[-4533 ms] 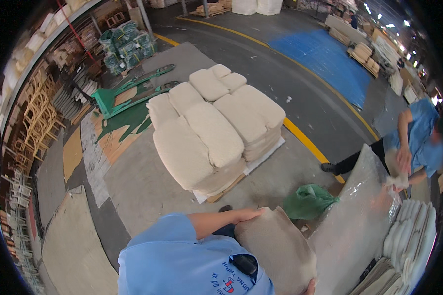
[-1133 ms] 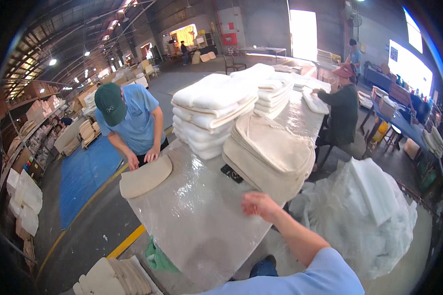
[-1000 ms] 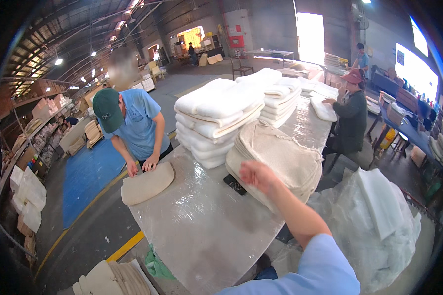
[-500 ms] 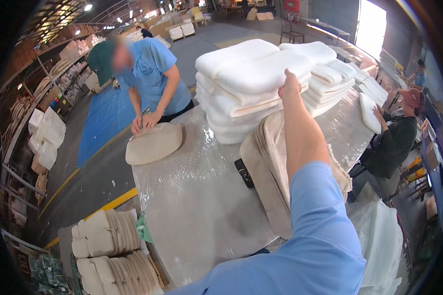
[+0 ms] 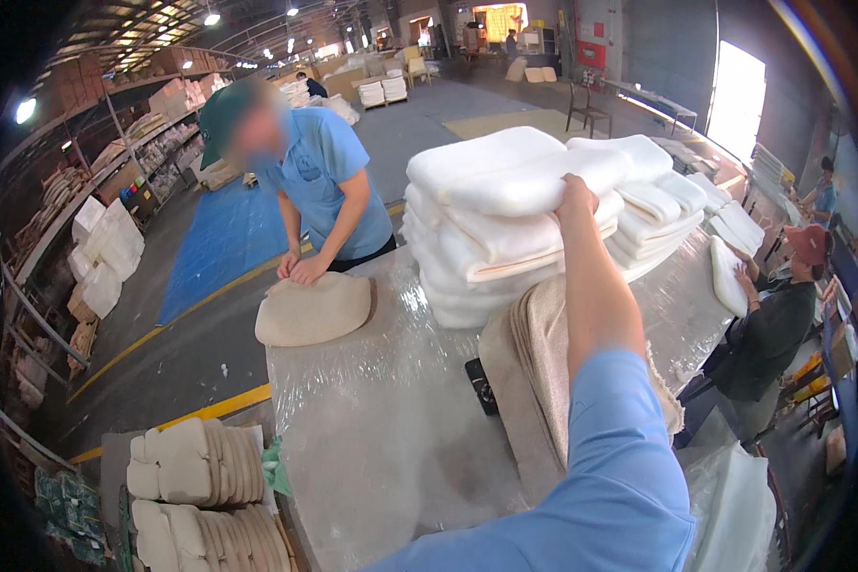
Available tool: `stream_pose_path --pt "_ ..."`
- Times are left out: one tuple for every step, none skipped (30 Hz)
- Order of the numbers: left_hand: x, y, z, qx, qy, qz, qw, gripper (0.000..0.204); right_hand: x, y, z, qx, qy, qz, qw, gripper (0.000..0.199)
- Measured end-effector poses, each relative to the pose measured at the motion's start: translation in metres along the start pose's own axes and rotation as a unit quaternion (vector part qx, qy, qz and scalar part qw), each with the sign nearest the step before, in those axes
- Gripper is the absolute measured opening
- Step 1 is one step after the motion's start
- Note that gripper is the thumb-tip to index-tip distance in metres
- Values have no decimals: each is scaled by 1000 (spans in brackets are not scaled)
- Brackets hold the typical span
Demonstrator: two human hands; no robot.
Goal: The person inserts white foam inserts into beige fabric cushion covers, aligns edges, and stacks the finished cushions on a table. A coworker performs similar actions nearby.
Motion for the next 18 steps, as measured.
stream_pose_path --pt "2 -1 9 1 -9 -1 1000 37 -11 -4 3 7 14 -4 1000 66" --pt "9 0 12 -2 -7 -4 1000 37 -21 6 12 16 24 6 1000 67" --pt "17 2 14 -5 0 -5 1000 37 -34 17 18 22 76 19 997 67" --pt "26 6 10 -8 18 -2 1000 36 -45 36 36 19 122 42 991 67" --pt "33 10 14 -11 22 -1 1000 36 -62 43 45 17 171 52 984 67" --pt "41 13 17 -17 29 -3 999 35 -79 48 58 -14 183 52 982 68" --pt "45 13 33 -22 20 -9 1000 35 -102 37 66 -37 198 35 979 68" --pt "50 14 49 -26 12 -16 999 35 -126 24 73 -62 213 17 975 69" --pt "54 10 65 -31 9 -27 999 34 -153 12 81 -96 222 29 970 70" --pt "58 7 84 -50 13 -46 998 34 -182 4 87 -131 233 46 963 71" --pt "65 -1 103 -75 23 -80 994 34 -211 -6 90 -165 246 61 953 72" --pt "71 -14 121 -100 41 -114 988 33 -241 -21 96 -193 268 54 942 72" --pt "80 -31 129 -123 84 -148 978 33 -269 -35 103 -222 291 48 929 72" --pt "90 -53 122 -119 153 -163 967 25 -294 -54 110 -256 311 40 914 73" --pt "100 -77 114 -125 170 -184 960 22 -321 -80 111 -276 356 20 893 74" --pt "106 -101 103 -126 212 -204 947 32 -347 -106 108 -296 403 0 866 75" --pt "94 -118 63 -113 251 -199 941 33 -369 -134 127 -338 425 -26 839 76" --pt "101 -144 70 -121 251 -206 938 39 -401 -170 116 -346 465 -67 812 77"
Point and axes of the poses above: each hand's wrist, its own x-axis towards the middle knuckle, its own z-axis out of the back of the hand, y = z × x, the point moved 7 cm from there along x, towards the middle knuckle, and after that the axes turned 15 degrees about -x, right-handed, at the moved point
